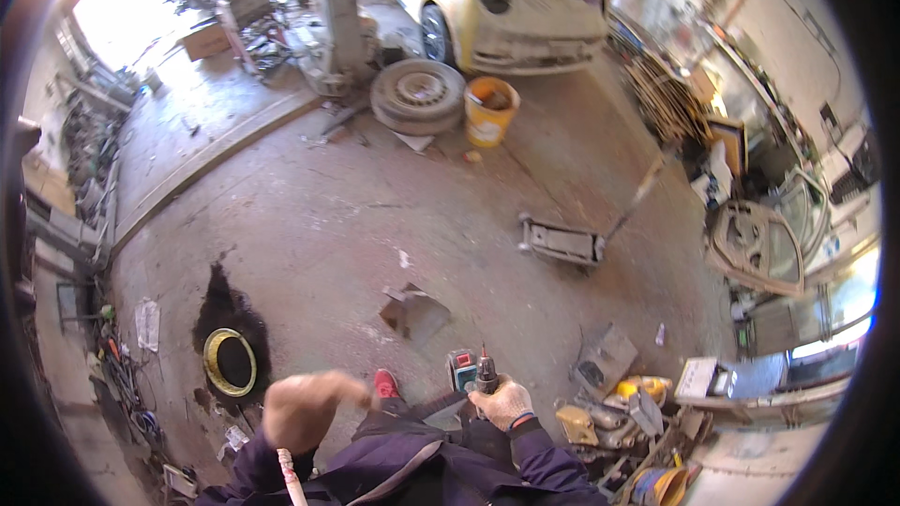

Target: The person removes a car fender from the front of a vehicle, then uses a cordless drill to remove a headlight assembly from the fender. The person then reattaches the fender to the vehicle.

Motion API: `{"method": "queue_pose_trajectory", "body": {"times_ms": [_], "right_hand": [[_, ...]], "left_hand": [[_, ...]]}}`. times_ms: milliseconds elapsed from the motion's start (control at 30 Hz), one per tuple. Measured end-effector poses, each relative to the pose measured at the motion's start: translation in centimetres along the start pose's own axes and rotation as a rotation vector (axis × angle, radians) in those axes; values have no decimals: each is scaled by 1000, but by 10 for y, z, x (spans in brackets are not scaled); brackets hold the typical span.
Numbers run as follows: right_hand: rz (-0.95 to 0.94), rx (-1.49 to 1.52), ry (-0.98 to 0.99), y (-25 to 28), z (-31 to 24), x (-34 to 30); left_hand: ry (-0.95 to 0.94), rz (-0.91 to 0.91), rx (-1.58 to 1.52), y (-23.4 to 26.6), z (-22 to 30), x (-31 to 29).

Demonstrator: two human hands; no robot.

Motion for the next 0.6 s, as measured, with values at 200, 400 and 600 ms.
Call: {"method": "queue_pose_trajectory", "body": {"times_ms": [200,400,600], "right_hand": [[-124,-248,428,-82,-225,-47],[-375,-384,1153,-176,-393,-137],[-651,-519,1333,-252,-487,-146]], "left_hand": [[150,470,359,168,-32,-15],[-59,659,206,224,21,-20],[-305,974,223,303,114,-27]]}}
Point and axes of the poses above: each hand's wrist, its own x-axis towards the middle knuckle, its own y-axis out of the back of the hand, z = x × y, the point moved 10 cm from there along x, towards the middle knuckle, and after that the axes turned 11 degrees about -y, right-handed, at the moved point
